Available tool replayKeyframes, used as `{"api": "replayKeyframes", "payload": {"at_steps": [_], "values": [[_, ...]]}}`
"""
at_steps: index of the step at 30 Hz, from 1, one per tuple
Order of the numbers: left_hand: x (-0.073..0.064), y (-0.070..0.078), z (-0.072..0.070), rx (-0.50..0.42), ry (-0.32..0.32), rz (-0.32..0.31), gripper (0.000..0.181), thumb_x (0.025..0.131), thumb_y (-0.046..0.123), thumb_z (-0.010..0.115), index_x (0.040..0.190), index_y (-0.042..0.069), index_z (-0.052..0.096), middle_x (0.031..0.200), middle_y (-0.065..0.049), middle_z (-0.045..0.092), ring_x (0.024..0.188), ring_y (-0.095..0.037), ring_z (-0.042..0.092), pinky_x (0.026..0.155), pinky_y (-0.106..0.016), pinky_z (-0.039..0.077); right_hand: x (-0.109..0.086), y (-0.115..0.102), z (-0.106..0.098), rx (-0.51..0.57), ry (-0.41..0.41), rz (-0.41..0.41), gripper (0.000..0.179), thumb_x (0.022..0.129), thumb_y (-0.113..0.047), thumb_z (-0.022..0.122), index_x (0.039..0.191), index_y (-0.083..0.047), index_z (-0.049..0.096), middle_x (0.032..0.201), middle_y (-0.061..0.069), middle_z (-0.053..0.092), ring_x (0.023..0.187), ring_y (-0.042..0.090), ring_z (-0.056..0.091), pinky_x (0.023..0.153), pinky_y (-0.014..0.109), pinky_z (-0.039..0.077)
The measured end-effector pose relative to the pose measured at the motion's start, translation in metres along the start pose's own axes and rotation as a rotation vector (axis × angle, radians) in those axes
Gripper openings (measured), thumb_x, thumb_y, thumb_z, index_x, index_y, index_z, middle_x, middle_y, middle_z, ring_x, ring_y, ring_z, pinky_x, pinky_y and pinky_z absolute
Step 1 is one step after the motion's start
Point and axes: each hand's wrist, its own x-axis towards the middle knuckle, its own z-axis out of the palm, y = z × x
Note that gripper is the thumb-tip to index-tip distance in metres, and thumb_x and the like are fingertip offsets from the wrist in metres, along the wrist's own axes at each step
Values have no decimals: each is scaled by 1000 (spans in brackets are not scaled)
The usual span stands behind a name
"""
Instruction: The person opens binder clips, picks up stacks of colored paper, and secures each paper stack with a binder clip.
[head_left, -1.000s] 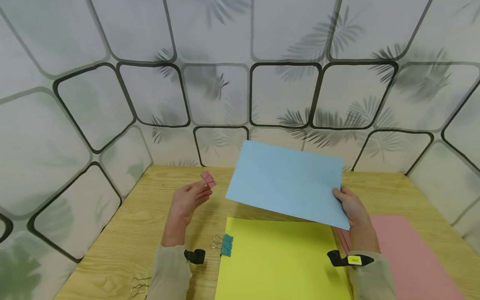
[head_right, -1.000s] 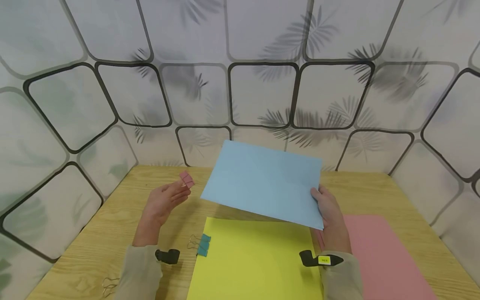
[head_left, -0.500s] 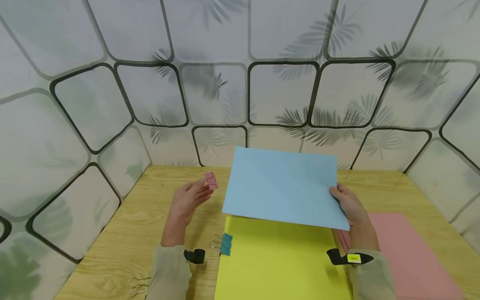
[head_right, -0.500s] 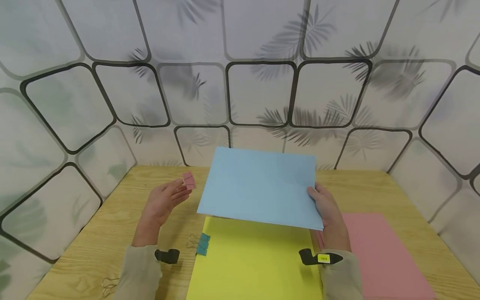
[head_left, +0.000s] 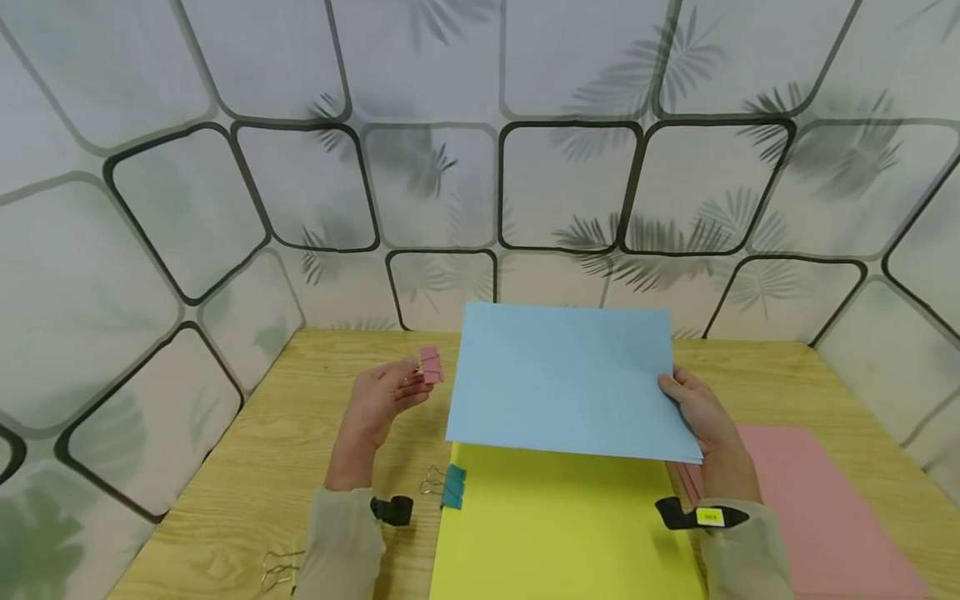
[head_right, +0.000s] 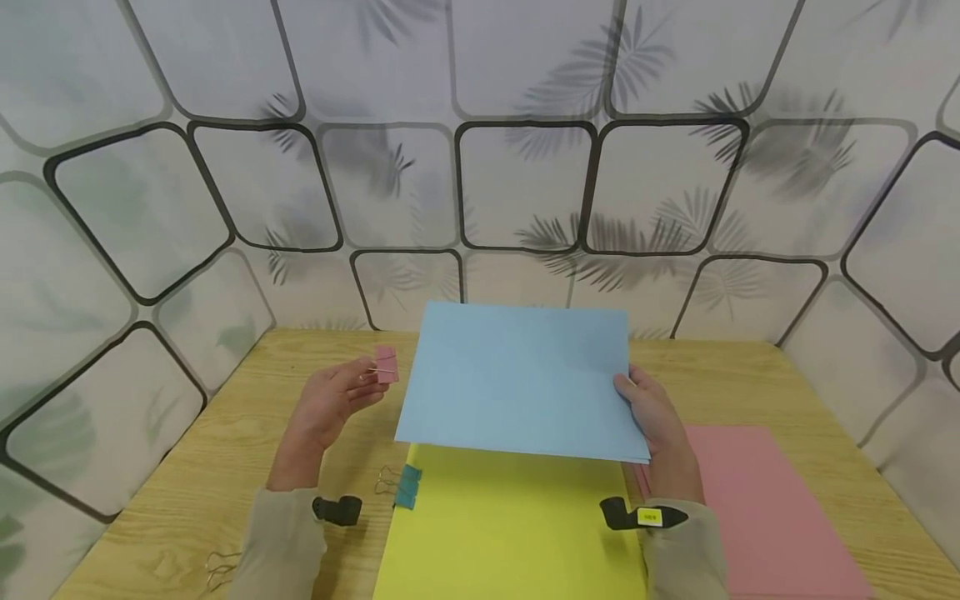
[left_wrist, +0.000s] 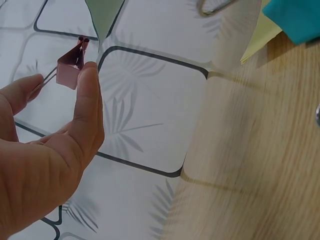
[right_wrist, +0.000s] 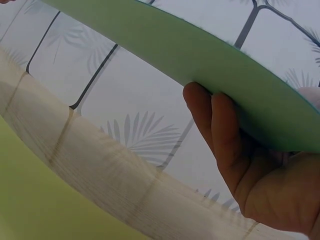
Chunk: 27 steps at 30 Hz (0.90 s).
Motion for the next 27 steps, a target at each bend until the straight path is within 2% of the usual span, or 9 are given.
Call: {"api": "replayKeyframes", "payload": {"at_steps": [8, 15, 17, 18, 21, 22, 25, 27], "values": [[0, 0, 1, 11, -33, -2, 45, 103, 16, 55, 131, -18, 49, 95, -13, 65, 77, -13, 68, 75, -24, 58, 0, -1, 0, -3, 2, -4, 73, 109, -37, 33, 157, -2, -8, 157, 32, 10, 97, -5, 57, 83, 21, 54], [1, -1, 2, 0, -43, -9, 44, 102, 13, 54, 131, -21, 48, 88, -7, 66, 75, -13, 69, 73, -24, 59, 0, 0, 0, -3, 4, -2, 73, 109, -38, 35, 158, -3, -5, 155, 31, 15, 98, -3, 59, 83, 23, 55], [2, -2, 3, -2, -45, -11, 44, 102, 13, 55, 130, -21, 49, 87, -7, 66, 75, -13, 69, 73, -25, 59, 0, 0, -1, -6, 5, 1, 74, 108, -38, 37, 158, -2, -4, 150, 26, 28, 98, -2, 60, 83, 24, 56], [2, -2, 3, -2, -47, -13, 44, 102, 13, 55, 130, -21, 49, 88, -7, 66, 75, -13, 69, 72, -25, 59, 0, 0, -1, -12, 3, 1, 74, 108, -38, 37, 158, -2, -3, 149, 25, 29, 98, -2, 60, 83, 24, 56], [1, -2, 3, -3, -46, -19, 43, 102, 12, 55, 130, -20, 50, 88, -7, 65, 74, -13, 68, 72, -25, 59, 0, -1, -2, -18, -4, 1, 74, 108, -37, 39, 158, 0, -1, 131, 6, 50, 97, 0, 62, 82, 26, 56], [1, -2, 3, -4, -45, -20, 42, 102, 12, 55, 129, -19, 51, 88, -8, 65, 74, -13, 68, 72, -25, 59, 0, -1, -2, -18, -7, -1, 74, 108, -37, 39, 158, 1, 0, 123, -2, 53, 97, 1, 62, 82, 26, 56], [0, -1, 3, -9, -47, -19, 42, 101, 11, 56, 129, -20, 51, 90, -10, 65, 74, -13, 68, 72, -25, 59, 1, -1, -2, -15, -14, -6, 74, 108, -36, 40, 157, 2, 1, 111, -14, 54, 96, 2, 63, 82, 27, 57], [0, -1, 3, -15, -47, -16, 41, 101, 11, 56, 128, -20, 52, 91, -11, 66, 74, -14, 68, 72, -26, 59, 1, -1, -1, -14, -15, -6, 74, 108, -36, 40, 157, 2, 1, 110, -14, 55, 96, 3, 63, 81, 27, 57]]}}
